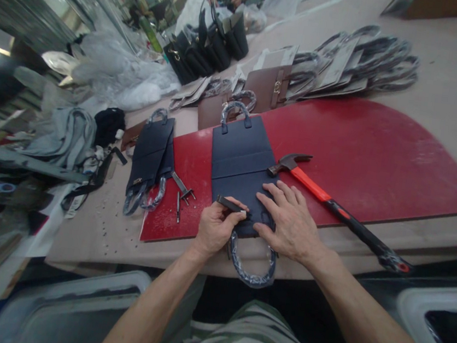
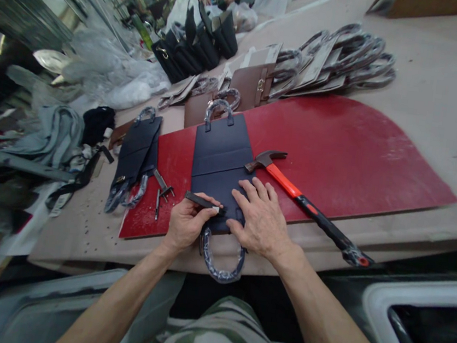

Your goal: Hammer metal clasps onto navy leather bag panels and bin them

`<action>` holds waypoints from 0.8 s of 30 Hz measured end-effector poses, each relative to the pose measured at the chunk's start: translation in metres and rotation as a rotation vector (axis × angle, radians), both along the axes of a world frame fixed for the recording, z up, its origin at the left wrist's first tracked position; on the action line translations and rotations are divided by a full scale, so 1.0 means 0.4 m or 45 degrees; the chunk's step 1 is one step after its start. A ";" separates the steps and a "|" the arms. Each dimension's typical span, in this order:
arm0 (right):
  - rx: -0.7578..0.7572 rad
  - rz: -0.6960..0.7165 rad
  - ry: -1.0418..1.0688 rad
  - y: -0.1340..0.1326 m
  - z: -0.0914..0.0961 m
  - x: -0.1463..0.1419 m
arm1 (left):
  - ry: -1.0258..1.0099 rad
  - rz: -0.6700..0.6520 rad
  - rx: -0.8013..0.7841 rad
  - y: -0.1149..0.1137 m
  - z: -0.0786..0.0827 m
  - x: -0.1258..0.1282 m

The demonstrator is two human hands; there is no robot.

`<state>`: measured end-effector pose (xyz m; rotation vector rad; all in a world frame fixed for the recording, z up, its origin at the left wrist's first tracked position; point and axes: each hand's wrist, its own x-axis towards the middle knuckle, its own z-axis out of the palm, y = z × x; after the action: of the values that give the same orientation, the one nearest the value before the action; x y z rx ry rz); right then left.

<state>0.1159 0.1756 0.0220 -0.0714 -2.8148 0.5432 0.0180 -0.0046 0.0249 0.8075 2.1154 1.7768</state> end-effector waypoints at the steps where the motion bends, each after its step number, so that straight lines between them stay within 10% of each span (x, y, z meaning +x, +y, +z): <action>1: -0.001 0.001 0.001 0.000 0.000 0.000 | 0.007 0.001 -0.001 0.000 -0.002 0.000; 24: -0.010 0.006 0.001 0.001 -0.002 0.001 | 0.372 -0.051 -0.079 0.009 0.005 0.008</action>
<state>0.1165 0.1762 0.0210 -0.0661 -2.8129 0.5550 0.0213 -0.0009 0.0268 1.1439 2.3004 1.6480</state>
